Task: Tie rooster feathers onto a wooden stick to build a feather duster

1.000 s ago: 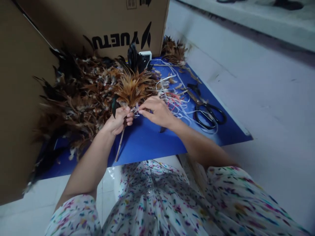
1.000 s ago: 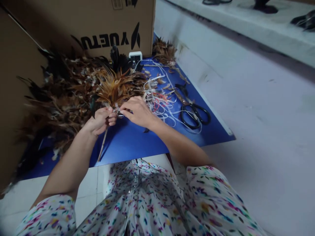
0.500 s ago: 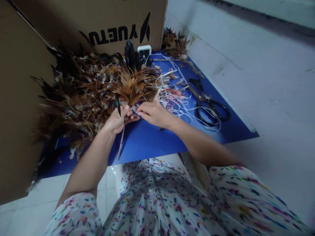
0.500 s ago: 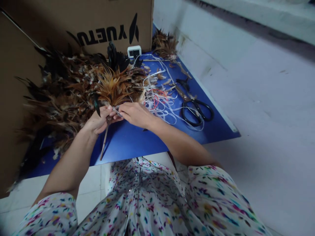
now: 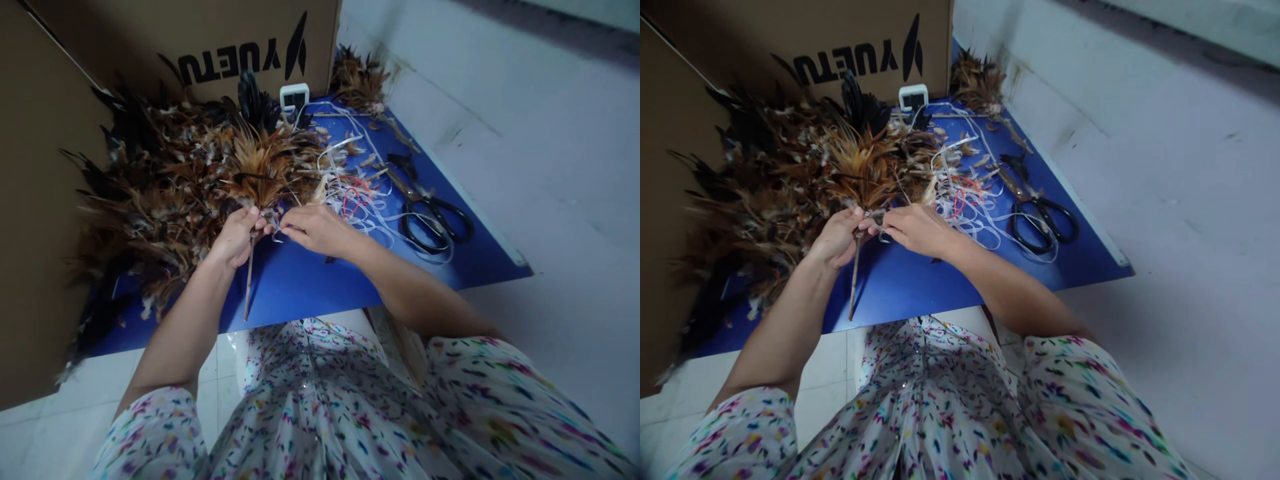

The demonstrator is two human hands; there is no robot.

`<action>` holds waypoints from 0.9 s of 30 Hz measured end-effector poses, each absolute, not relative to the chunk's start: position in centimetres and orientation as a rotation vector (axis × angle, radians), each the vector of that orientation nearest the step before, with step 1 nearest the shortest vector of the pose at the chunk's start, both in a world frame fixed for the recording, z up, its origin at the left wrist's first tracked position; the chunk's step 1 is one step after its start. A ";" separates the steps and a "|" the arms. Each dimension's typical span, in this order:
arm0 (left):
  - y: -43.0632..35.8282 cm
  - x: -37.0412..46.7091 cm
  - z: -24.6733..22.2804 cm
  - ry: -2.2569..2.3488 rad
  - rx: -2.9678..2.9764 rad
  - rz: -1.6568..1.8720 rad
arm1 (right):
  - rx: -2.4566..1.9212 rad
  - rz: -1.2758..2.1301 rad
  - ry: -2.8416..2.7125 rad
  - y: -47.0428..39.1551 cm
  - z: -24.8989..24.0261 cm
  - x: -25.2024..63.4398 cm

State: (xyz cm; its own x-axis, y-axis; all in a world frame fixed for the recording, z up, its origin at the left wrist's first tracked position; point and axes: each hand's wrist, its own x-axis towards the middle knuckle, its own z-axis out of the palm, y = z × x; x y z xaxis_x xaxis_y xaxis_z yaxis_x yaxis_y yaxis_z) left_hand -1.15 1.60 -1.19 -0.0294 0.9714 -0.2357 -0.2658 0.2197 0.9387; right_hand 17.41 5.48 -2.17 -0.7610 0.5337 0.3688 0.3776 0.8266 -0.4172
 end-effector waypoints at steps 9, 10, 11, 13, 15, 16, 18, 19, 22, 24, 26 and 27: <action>1.1 0.0 -0.9 1.278 0.700 1.059 | -0.645 0.461 -2.451 5.6 -2.4 17.3; 1.1 0.0 -0.9 1.291 0.702 1.053 | -0.631 0.463 -2.452 5.5 -2.5 17.2; 1.2 0.1 -0.9 1.291 0.703 1.052 | -0.621 0.463 -2.455 5.5 -2.6 17.2; 1.2 0.2 -1.0 1.263 0.703 1.056 | -0.615 0.451 -2.460 5.6 -2.8 17.2; 1.2 0.3 -1.0 1.233 0.693 1.058 | -0.618 0.431 -2.455 5.6 -2.9 17.1; 1.2 0.3 -1.0 1.231 0.689 1.054 | -0.617 0.419 -2.449 5.6 -3.0 17.1; 1.1 0.3 -1.0 1.258 0.690 1.050 | -0.610 0.400 -2.440 5.7 -3.1 17.1; 1.1 0.3 -0.9 1.281 0.695 1.051 | -0.605 0.396 -2.438 5.7 -3.2 17.1; 1.2 0.3 -0.9 1.351 0.706 1.057 | -0.601 0.399 -2.449 5.7 -3.1 17.2; 1.3 0.3 -0.9 1.376 0.700 1.056 | -0.607 0.403 -2.467 5.7 -3.0 17.3; 1.3 0.4 -0.9 1.387 0.695 1.061 | -0.620 0.400 -2.495 5.6 -2.8 17.3; 1.3 0.4 -0.9 1.393 0.692 1.061 | -0.630 0.397 -2.511 5.5 -2.8 17.4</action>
State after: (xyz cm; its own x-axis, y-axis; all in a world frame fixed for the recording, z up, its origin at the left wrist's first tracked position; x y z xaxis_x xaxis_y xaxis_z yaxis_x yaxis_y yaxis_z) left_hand 0.42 1.32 -0.92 -0.1303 0.8918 -0.4334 -0.1811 0.4083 0.8947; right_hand 17.36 5.55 -2.77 -0.7584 0.5061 0.4108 0.3546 0.8491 -0.3915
